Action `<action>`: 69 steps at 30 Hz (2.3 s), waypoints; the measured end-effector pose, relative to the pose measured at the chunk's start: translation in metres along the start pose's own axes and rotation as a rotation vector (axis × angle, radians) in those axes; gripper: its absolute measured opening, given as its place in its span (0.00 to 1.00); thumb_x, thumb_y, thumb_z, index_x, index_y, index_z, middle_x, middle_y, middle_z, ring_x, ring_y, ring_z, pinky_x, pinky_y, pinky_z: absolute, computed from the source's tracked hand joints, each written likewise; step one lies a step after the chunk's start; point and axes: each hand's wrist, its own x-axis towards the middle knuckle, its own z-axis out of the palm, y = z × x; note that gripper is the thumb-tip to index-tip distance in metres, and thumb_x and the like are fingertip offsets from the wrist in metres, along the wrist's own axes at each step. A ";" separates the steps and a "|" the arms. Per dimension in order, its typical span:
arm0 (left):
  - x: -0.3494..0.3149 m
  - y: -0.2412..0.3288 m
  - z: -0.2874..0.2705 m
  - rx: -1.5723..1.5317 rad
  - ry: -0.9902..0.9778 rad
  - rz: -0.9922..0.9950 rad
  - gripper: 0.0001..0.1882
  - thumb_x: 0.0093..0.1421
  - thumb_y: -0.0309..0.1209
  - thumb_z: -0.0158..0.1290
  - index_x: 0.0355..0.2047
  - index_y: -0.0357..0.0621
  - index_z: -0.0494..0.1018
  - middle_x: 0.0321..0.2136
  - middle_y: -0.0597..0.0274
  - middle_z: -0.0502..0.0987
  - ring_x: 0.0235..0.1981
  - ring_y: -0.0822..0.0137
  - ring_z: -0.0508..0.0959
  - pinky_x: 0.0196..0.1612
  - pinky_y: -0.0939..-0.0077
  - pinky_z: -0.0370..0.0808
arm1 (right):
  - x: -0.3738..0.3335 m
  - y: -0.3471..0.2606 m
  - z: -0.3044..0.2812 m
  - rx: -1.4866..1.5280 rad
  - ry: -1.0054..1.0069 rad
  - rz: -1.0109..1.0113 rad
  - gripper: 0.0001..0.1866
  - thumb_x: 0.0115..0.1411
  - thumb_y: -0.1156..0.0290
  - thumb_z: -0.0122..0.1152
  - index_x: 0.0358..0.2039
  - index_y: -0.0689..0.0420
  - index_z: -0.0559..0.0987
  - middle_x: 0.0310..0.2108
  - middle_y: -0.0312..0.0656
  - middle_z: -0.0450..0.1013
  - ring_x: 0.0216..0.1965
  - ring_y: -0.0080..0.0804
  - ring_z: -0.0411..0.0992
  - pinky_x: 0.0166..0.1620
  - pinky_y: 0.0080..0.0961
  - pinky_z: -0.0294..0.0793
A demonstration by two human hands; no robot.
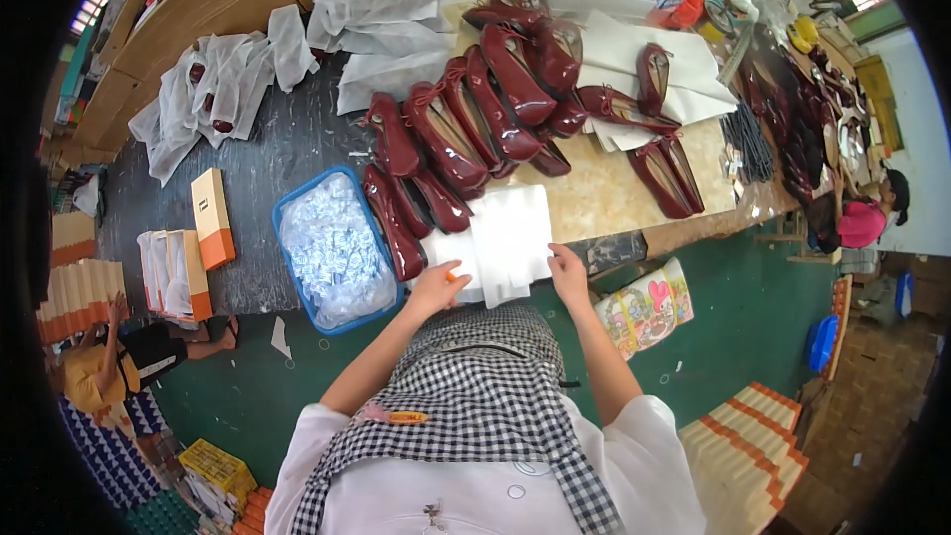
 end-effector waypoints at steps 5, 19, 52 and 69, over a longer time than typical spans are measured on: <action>0.051 -0.007 0.052 0.190 0.235 0.056 0.26 0.51 0.46 0.55 0.40 0.37 0.71 0.26 0.46 0.78 0.32 0.49 0.78 0.36 0.59 0.73 | -0.016 -0.006 -0.005 -0.046 -0.050 -0.042 0.15 0.56 0.74 0.55 0.45 0.61 0.74 0.37 0.44 0.75 0.33 0.28 0.73 0.39 0.23 0.72; 0.026 0.021 0.099 0.287 0.364 0.262 0.20 0.52 0.33 0.56 0.45 0.47 0.67 0.30 0.51 0.75 0.27 0.52 0.76 0.33 0.62 0.72 | 0.039 -0.009 0.018 -0.362 -0.185 -0.176 0.28 0.49 0.80 0.49 0.54 0.57 0.66 0.40 0.53 0.72 0.37 0.50 0.73 0.40 0.39 0.73; 0.056 0.041 0.129 -0.584 0.227 -0.099 0.13 0.61 0.29 0.45 0.46 0.41 0.68 0.38 0.58 0.75 0.38 0.68 0.78 0.35 0.78 0.77 | 0.083 0.011 0.013 -0.333 -0.317 -0.006 0.24 0.54 0.51 0.55 0.35 0.63 0.76 0.27 0.54 0.74 0.33 0.51 0.74 0.37 0.39 0.72; 0.053 0.078 0.100 0.185 0.474 0.027 0.15 0.59 0.38 0.47 0.37 0.37 0.72 0.26 0.41 0.75 0.30 0.43 0.76 0.33 0.53 0.71 | 0.034 -0.048 -0.024 -0.219 -0.590 -0.670 0.14 0.51 0.71 0.59 0.39 0.59 0.76 0.41 0.50 0.72 0.37 0.44 0.72 0.35 0.33 0.74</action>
